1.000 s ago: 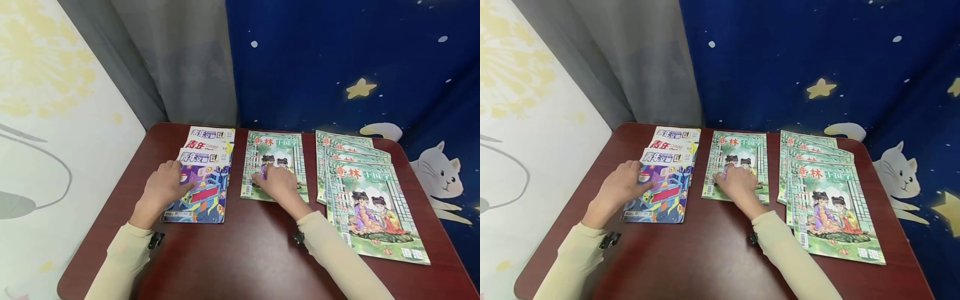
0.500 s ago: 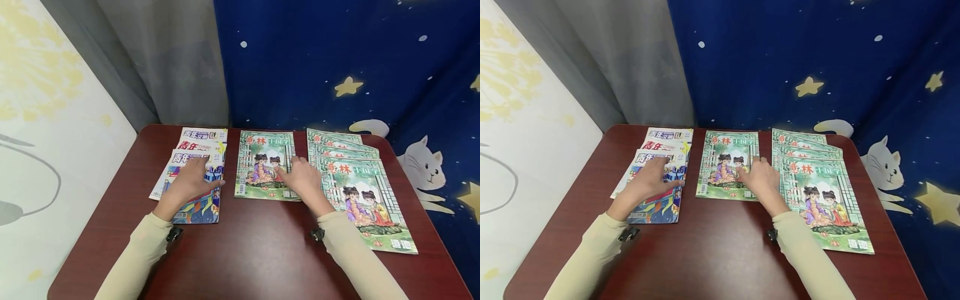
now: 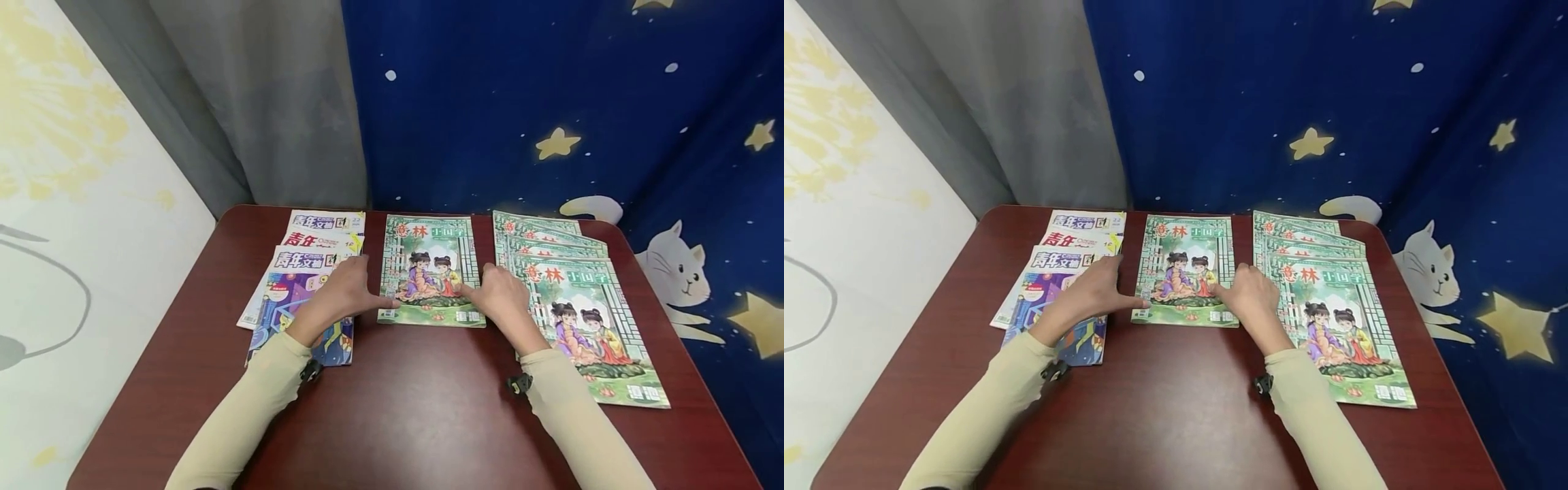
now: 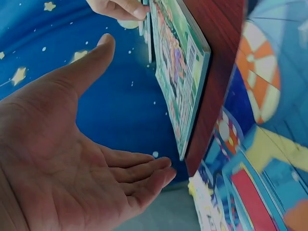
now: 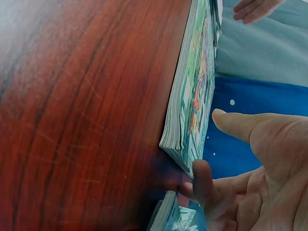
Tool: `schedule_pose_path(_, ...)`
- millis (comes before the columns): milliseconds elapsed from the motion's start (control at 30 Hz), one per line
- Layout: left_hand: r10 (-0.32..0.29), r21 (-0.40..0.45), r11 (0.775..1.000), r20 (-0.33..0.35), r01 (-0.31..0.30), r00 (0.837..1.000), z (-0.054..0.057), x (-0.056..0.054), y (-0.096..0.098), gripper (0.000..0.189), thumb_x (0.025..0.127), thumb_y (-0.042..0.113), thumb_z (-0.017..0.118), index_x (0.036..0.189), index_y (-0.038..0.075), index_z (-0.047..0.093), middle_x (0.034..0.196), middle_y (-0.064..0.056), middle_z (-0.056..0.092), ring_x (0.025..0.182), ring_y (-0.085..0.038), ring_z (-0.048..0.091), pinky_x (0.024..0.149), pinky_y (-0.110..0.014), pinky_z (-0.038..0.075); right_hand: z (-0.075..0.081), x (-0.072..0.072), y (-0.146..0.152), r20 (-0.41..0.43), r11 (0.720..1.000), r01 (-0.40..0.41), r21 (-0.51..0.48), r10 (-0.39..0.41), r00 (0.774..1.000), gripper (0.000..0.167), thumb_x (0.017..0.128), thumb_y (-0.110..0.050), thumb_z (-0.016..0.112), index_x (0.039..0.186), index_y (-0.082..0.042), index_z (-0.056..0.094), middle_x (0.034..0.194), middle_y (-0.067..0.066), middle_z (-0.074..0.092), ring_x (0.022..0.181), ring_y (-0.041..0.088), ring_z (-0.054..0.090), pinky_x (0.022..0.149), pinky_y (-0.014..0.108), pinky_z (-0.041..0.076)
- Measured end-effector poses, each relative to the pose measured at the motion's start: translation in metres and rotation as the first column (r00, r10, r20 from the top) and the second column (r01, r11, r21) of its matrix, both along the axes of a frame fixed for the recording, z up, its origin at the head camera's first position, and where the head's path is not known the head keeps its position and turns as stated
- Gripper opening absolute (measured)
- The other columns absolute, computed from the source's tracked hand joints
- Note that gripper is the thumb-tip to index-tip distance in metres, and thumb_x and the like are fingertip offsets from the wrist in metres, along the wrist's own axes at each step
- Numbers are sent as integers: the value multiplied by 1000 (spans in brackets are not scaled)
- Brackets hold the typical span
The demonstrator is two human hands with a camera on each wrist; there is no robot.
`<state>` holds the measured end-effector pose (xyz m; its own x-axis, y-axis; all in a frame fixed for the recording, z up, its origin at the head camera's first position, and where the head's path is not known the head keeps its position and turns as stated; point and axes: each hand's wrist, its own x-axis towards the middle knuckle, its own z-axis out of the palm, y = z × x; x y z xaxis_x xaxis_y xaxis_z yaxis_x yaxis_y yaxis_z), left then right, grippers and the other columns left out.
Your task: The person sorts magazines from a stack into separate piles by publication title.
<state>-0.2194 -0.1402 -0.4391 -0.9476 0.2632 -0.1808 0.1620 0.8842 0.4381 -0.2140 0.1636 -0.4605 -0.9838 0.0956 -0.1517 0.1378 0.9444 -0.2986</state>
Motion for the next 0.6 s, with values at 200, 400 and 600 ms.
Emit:
schedule_pose_path(200,26,0,1000,54,-26,998,-3,-9,14,89,83,65,81,131,-7,59,104,-18,70,84,-26,66,78,-41,57,-5,-2,-2,11,1000,11,-2,-11,1000,61,90,-68,71,94,-7,61,85,13,64,66,28,59,50,40,43)
schedule_pose_path(400,41,-33,999,98,-38,994,-9,-15,25,72,87,62,80,114,-3,64,99,-15,68,78,-24,60,74,-41,54,-6,-5,-7,26,1000,4,19,-5,1000,57,88,-64,76,82,-11,56,73,6,54,60,23,53,49,38,42)
schedule_pose_path(600,6,-59,998,102,0,995,-12,-26,33,55,87,57,81,84,7,58,80,-6,55,70,-20,49,69,-38,49,-3,-6,-9,47,999,-29,27,28,999,52,89,-53,80,75,-13,50,68,2,45,59,19,47,51,36,38)
